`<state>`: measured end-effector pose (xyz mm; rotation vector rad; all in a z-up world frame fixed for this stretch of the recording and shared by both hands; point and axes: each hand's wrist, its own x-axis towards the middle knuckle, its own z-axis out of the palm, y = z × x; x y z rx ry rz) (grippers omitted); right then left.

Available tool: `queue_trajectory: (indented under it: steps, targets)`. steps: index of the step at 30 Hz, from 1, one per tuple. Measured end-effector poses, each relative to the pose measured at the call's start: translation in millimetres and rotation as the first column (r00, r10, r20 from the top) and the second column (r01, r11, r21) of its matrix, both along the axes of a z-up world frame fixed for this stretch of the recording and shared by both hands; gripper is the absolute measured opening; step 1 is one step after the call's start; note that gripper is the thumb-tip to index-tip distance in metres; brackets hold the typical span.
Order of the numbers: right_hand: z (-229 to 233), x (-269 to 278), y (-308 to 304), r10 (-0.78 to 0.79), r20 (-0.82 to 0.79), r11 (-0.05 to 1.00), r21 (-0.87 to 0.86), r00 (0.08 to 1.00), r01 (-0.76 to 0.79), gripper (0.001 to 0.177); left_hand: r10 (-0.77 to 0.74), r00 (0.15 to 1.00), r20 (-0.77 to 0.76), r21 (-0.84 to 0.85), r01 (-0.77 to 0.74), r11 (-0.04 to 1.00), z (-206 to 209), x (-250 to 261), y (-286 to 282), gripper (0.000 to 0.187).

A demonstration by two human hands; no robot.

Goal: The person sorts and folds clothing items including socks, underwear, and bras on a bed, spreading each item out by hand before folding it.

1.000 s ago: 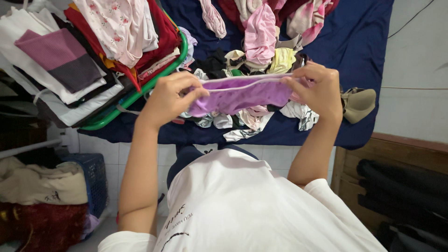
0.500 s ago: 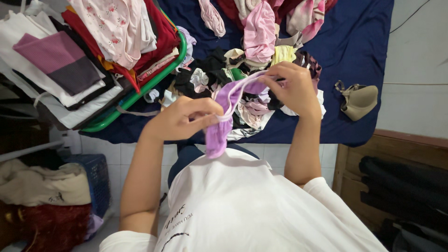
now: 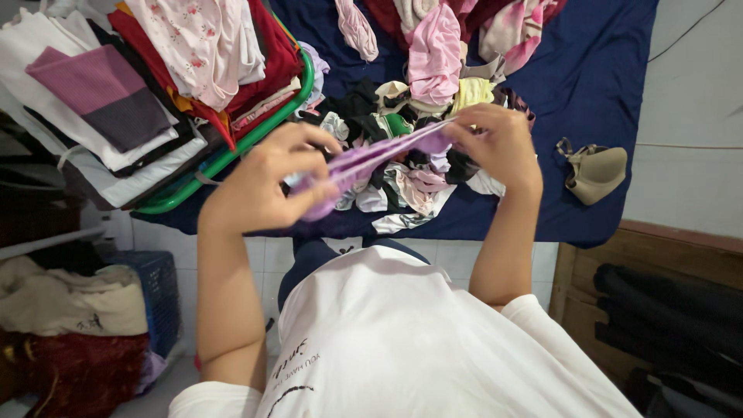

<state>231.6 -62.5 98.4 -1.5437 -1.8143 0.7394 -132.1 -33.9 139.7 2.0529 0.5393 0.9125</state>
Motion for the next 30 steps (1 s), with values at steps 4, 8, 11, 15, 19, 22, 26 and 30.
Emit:
queue_trajectory:
  steps: [4, 8, 11, 15, 19, 22, 26, 30]
  targets:
    - [-7.4, 10.5, -4.5, -0.168, -0.052, 0.980, -0.117, 0.984, 0.161, 0.018, 0.334, 0.882, -0.332, -0.042, -0.368, 0.929, -39.5, 6.1, 1.8, 0.020]
    - [-17.9, 17.7, -11.4, -0.229, -0.312, 0.952, -0.268, 0.922, 0.146, 0.037, 0.432, 0.890, -0.148, -0.220, -0.455, 0.863, -64.1, 11.5, -1.7, 0.027]
    - [-27.0, 28.2, -12.2, -0.210, -0.412, 0.929, -0.366, 0.887, 0.050, 0.025, 0.461, 0.878, -0.129, -0.198, -0.478, 0.856, -70.5, 10.6, -2.7, 0.025]
    - [-43.2, 21.6, 0.5, -0.309, -0.583, 0.921, -0.382, 0.752, 0.082, 0.013, 0.492, 0.834, -0.249, -0.267, -0.547, 0.793, -83.1, 16.7, 4.8, 0.024]
    - [-48.3, -26.2, 10.6, -0.432, -0.222, 0.896, -0.215, 0.874, 0.388, 0.019, 0.572, 0.795, -0.203, -0.382, -0.602, 0.701, -97.9, 44.6, 5.8, 0.024]
    - [-44.4, -71.8, -0.9, -0.300, -0.112, 0.954, -0.047, 0.947, 0.297, 0.017, 0.520, 0.852, -0.063, -0.571, -0.458, 0.681, -103.6, 79.5, -6.2, 0.018]
    - [-39.2, -101.3, -14.0, -0.115, -0.550, 0.970, -0.240, 0.827, -0.025, 0.034, 0.399, 0.896, 0.195, -0.792, -0.096, 0.603, -97.1, 95.6, -14.6, 0.017]
    - [-38.3, -73.9, -9.0, -0.015, -0.541, 0.982, -0.168, 0.841, -0.091, 0.024, 0.511, 0.860, 0.011, -0.341, -0.477, 0.810, -68.1, 81.3, -23.4, 0.010]
